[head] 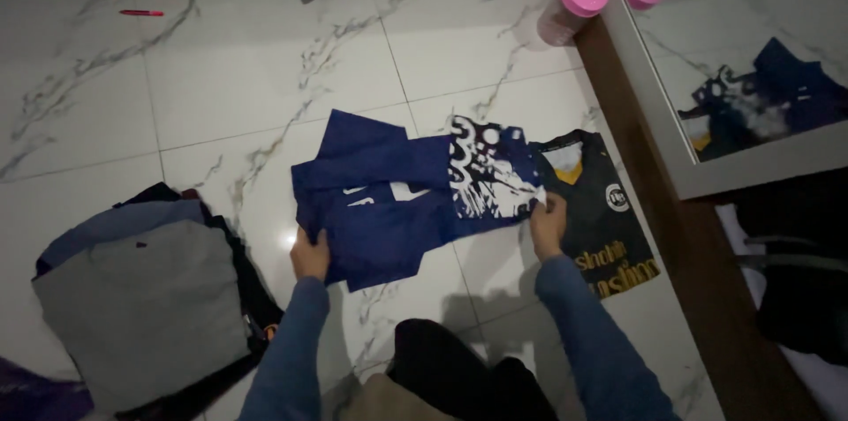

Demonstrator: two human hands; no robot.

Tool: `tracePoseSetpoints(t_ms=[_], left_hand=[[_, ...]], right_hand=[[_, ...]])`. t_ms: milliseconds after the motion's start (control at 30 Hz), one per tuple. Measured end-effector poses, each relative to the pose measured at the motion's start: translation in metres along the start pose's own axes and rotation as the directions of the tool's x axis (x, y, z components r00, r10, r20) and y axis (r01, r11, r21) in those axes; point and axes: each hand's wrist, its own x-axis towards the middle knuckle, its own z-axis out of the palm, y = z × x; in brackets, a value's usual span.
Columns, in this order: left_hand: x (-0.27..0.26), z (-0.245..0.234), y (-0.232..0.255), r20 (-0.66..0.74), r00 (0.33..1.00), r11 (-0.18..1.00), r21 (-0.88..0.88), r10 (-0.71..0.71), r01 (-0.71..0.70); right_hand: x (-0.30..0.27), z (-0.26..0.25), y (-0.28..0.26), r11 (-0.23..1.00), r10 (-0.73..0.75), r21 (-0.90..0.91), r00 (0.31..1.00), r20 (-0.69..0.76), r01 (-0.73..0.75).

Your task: The recorder gathers various items of clothing from a shelf and the floor and folds them neatly on the floor.

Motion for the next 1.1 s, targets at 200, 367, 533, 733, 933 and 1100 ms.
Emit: tracePoseSetpoints(t_ms=[200,367,533,733,933,1100], left_hand=[[-0.038,-0.046,0.038,-0.186,0.972,0.933,0.351,0.147,-0.074],[-0.038,-0.070,0.016,-0.117,0.942,0.676,0.724,0.314,-0.135],[-0.037,-0.089,-0.018,0.005,0.937,0.488,0.853,0.349,-0.186],[-0.039,-0.104,-0.017,0.038,0.917,0.527,0.809,0.397,-0.261],[-0.033,-0.123,-0.006,0.063,0.920,0.540,0.793,0.388,-0.282],[-0.007,-0.124,-0.031,0.016,0.945,0.513,0.836,0.327,-0.192]], right_hand=[[-0.063,0.021,-0.057,0.873,-0.449,-0.180,0.891,0.072,0.454],[-0.104,0.047,-0.136,0.887,-0.349,-0.090,0.784,0.514,0.453],[-0.130,0.071,-0.154,0.720,-0.547,0.095,0.477,0.688,0.688],[-0.139,0.075,-0.154,0.756,-0.408,0.072,0.383,0.829,0.650],[-0.122,0.068,-0.117,0.728,-0.480,0.093,0.409,0.776,0.679],[-0.109,0.052,-0.115,0.738,-0.501,0.060,0.487,0.716,0.672]])
